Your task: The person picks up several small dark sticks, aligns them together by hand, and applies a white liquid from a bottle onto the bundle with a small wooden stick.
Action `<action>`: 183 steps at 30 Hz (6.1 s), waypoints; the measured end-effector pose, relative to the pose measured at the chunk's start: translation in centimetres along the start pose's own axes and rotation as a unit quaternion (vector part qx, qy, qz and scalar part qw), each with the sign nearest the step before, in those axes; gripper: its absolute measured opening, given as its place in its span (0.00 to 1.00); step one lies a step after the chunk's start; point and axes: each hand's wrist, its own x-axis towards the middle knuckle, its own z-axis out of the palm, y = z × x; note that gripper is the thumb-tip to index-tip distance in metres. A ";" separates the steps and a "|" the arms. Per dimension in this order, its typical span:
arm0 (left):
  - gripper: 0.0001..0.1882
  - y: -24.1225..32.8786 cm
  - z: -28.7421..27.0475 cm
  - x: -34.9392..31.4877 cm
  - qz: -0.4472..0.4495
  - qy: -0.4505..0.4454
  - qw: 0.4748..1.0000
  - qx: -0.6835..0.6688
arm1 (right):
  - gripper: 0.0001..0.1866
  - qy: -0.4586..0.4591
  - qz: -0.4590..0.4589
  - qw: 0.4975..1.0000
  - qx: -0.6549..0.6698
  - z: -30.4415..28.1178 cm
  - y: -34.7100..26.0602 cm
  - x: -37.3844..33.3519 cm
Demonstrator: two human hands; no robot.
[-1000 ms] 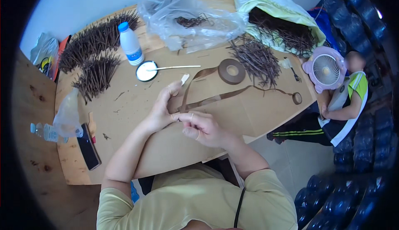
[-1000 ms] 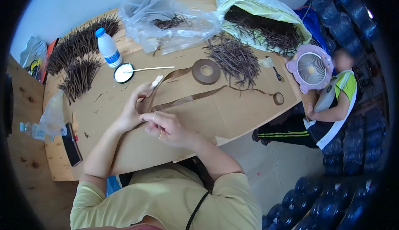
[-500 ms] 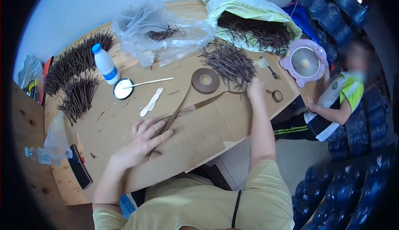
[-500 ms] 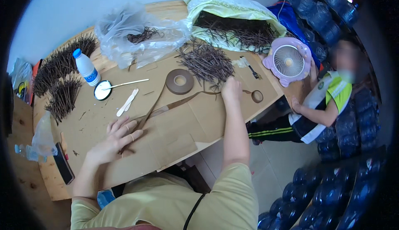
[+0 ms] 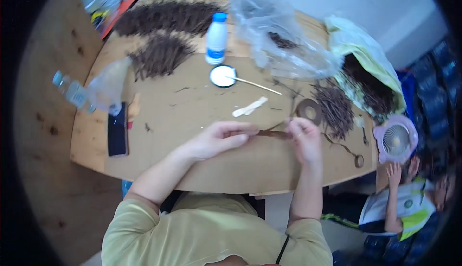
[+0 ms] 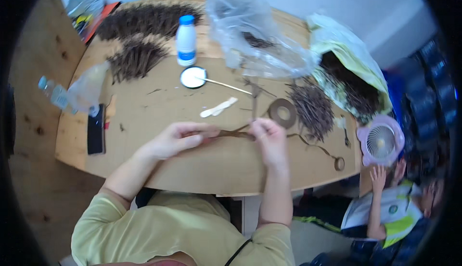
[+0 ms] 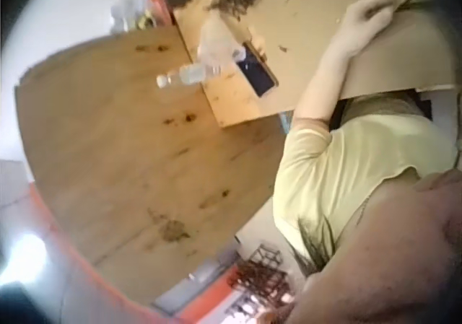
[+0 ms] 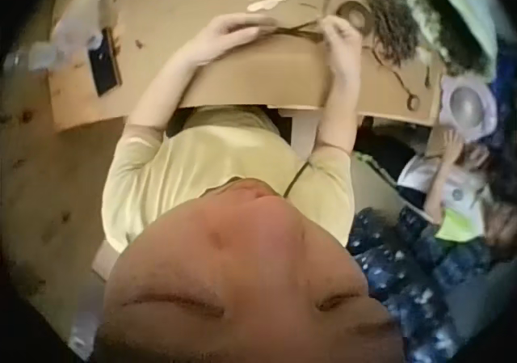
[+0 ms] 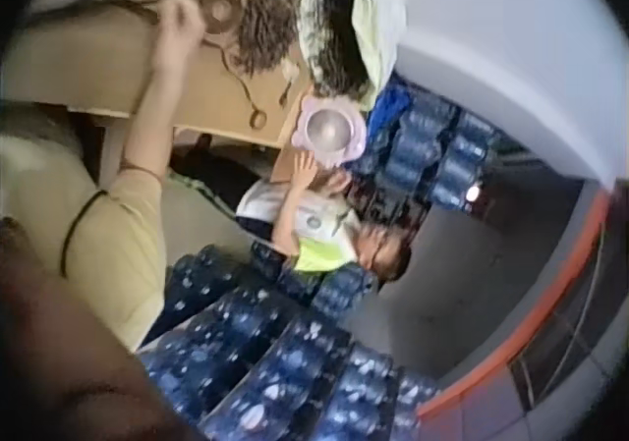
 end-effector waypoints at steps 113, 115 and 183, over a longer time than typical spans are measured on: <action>0.16 -4.0 -4.4 0.7 0.090 0.248 0.964 0.044 | 0.06 -0.124 0.073 0.989 0.037 10.7 2.1 4.3; 0.16 -4.1 -4.2 0.7 0.100 0.251 0.961 0.058 | 0.06 -0.120 0.075 0.989 0.034 10.7 2.1 4.3; 0.19 -4.0 -4.4 0.3 -0.043 0.090 0.926 -0.365 | 0.08 -0.168 0.046 0.971 0.164 9.8 4.0 4.6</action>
